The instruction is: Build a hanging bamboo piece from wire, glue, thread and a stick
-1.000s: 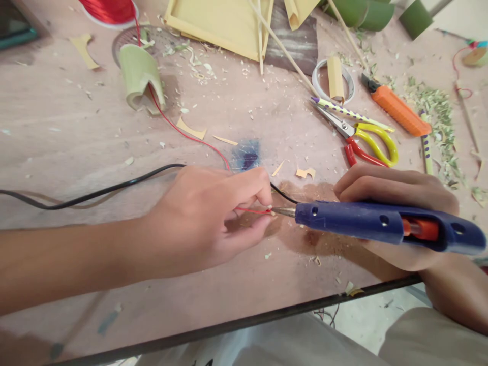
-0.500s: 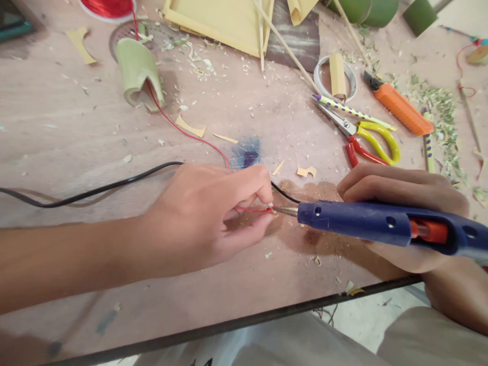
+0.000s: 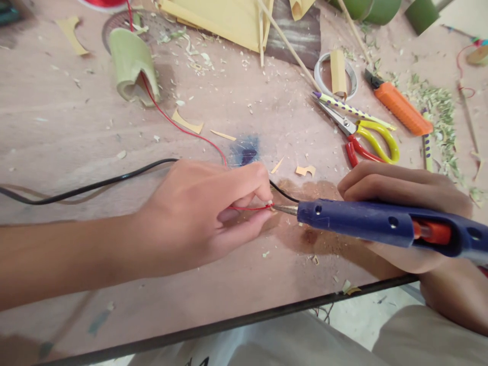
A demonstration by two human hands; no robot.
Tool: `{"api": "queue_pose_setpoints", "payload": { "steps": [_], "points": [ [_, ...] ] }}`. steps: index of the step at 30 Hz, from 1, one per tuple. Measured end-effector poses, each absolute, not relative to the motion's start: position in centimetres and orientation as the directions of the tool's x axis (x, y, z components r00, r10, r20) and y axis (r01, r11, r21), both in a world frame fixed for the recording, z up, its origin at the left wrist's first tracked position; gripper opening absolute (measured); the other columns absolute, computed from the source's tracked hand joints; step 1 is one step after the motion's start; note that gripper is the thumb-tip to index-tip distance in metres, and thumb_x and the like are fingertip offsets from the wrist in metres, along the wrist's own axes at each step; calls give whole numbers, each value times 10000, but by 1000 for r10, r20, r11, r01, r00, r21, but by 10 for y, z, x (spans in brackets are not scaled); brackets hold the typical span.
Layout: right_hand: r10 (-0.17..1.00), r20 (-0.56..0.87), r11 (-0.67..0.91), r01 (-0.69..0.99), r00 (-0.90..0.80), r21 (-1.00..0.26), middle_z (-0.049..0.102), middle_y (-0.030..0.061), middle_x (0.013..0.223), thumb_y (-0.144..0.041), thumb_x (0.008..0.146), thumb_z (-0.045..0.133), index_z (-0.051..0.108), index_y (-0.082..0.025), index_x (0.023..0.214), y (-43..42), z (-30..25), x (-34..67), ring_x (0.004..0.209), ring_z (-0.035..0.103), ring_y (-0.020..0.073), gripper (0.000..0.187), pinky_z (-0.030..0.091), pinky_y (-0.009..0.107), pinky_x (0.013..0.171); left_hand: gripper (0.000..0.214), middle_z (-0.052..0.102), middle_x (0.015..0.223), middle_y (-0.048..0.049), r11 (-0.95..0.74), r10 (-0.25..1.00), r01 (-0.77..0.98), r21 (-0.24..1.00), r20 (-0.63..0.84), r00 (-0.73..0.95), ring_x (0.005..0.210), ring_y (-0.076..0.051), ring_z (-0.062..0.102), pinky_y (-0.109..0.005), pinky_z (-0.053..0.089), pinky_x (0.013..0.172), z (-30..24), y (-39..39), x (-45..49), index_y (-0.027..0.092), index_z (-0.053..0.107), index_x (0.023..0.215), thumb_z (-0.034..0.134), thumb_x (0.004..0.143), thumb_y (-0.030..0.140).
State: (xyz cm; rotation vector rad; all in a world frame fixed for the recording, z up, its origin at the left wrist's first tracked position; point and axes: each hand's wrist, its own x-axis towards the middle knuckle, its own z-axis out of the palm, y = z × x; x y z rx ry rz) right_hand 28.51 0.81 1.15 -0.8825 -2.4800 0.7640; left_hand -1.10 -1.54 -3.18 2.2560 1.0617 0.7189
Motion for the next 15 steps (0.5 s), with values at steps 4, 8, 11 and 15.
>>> {"api": "queue_pose_setpoints", "payload": {
  "steps": [4,8,11,15],
  "points": [
    [678,192,655,465,-709,-596,652,19,821,-536,1088,577,598,-234,906,8,12,287,678,634,129,354,504,279,560,152,598,573,105,-546,803,518,658,236,547,481,-75,522,-265,339,501,-29,-14,-12,226,691,913,602,1026,274],
    [690,207,634,441,-694,-635,651,18,818,-501,1056,633,613,-231,890,9,11,288,679,640,136,318,501,281,556,164,509,532,113,-547,797,485,683,246,552,433,-68,440,-255,316,470,-28,-13,-13,236,632,850,585,1007,234],
    [687,222,620,398,-692,-676,650,17,817,-482,1005,716,628,-216,873,10,10,289,690,653,139,309,496,286,558,175,499,540,107,-555,793,469,687,267,547,427,-72,396,-260,311,463,-28,-14,-14,242,605,834,613,1008,266],
    [704,199,584,396,-682,-709,646,9,819,-389,961,763,647,-205,878,10,10,289,704,644,136,232,497,292,579,191,607,608,68,-545,788,480,687,224,573,493,-107,477,-282,368,510,-28,-15,-15,255,645,874,582,1049,303]
  ]
}}
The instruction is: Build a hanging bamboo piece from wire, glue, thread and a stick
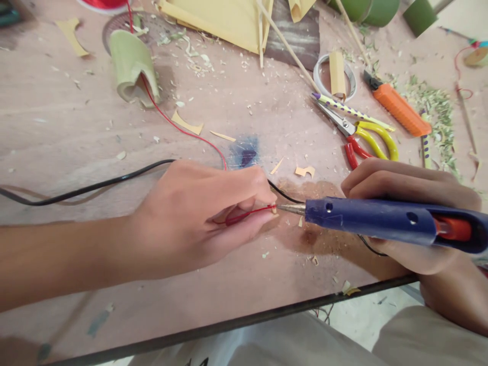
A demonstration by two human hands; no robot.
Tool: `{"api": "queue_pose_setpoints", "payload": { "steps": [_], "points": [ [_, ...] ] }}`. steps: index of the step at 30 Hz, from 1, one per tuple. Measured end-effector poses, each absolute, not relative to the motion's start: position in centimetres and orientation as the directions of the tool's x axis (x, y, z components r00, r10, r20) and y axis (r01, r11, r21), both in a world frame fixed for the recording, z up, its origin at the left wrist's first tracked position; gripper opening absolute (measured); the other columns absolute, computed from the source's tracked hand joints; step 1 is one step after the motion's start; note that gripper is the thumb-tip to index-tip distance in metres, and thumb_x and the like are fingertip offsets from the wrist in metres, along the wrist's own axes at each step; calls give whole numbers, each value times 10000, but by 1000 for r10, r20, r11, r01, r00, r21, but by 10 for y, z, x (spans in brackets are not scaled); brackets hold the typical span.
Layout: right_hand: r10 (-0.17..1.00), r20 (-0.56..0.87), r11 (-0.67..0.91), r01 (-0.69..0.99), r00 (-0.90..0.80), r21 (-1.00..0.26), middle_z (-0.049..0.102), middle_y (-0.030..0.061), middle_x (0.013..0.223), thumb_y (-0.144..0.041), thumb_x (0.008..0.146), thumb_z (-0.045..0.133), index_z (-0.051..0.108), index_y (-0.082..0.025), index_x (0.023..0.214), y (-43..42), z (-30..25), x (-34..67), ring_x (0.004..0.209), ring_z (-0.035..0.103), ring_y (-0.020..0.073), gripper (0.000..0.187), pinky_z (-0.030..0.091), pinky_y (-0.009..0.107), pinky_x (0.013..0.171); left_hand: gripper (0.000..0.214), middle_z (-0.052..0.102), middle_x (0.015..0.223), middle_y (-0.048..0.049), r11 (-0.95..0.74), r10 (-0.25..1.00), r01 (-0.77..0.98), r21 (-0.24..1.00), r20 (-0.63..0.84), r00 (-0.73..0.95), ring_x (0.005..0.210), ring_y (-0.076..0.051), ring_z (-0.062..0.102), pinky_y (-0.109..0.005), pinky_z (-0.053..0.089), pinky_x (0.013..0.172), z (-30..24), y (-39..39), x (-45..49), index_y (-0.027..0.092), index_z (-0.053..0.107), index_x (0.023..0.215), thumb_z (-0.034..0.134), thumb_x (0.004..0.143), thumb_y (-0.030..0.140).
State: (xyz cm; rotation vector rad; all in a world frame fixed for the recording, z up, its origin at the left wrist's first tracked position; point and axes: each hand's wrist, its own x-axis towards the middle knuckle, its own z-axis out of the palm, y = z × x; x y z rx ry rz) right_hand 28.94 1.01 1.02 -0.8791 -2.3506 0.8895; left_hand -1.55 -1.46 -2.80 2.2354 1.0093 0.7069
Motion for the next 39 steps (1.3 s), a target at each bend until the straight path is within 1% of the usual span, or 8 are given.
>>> {"api": "queue_pose_setpoints", "payload": {
  "steps": [3,11,14,20,26,30,33,39],
  "points": [
    [700,196,575,380,-687,-725,652,14,829,-332,930,773,658,-191,878,10,10,291,707,637,130,189,493,289,576,165,578,597,76,-537,781,460,707,209,589,494,-100,486,-276,392,533,-28,-15,-16,248,673,896,597,1040,273],
    [708,210,576,379,-675,-724,632,17,818,-310,917,771,654,-189,863,9,12,293,681,606,120,177,473,282,558,107,504,555,93,-548,766,432,716,222,604,450,-93,443,-260,420,541,-25,-11,-16,258,695,938,636,1027,260],
    [710,200,575,393,-675,-717,632,19,817,-326,918,774,650,-206,852,8,13,293,676,609,138,185,480,300,554,97,562,566,90,-546,778,421,724,252,576,439,-90,463,-258,413,520,-23,-11,-17,267,666,932,636,1024,262],
    [711,199,583,407,-675,-704,646,13,801,-349,939,764,629,-222,820,8,16,291,663,627,142,220,483,298,539,54,726,636,66,-521,791,375,767,269,549,479,-104,642,-254,418,461,-26,-14,-16,282,686,1005,652,1038,307],
    [712,191,587,424,-676,-690,647,15,798,-450,990,735,622,-224,828,7,19,289,659,633,141,301,494,305,543,43,803,739,46,-485,804,363,796,243,543,495,-100,665,-248,441,466,-24,-13,-18,279,716,1021,678,1042,279],
    [721,183,573,428,-668,-699,647,14,794,-476,996,735,622,-220,822,6,21,288,650,623,133,330,488,297,531,50,795,750,56,-475,795,323,819,242,556,473,-82,602,-240,421,458,-25,-14,-20,285,731,1031,686,1046,296],
    [718,178,572,423,-673,-703,655,22,806,-494,1010,717,638,-211,863,5,23,288,652,630,131,329,503,291,531,22,786,771,64,-404,829,292,867,212,518,513,-81,623,-228,441,485,-27,-15,-20,299,752,1033,731,1028,300],
    [721,184,575,428,-668,-697,663,24,810,-512,1025,676,632,-228,880,3,23,290,660,666,150,322,528,296,525,90,819,918,25,-223,854,117,968,136,502,662,-125,740,-228,487,500,-28,-12,-15,261,772,995,795,951,185]
  ]
}}
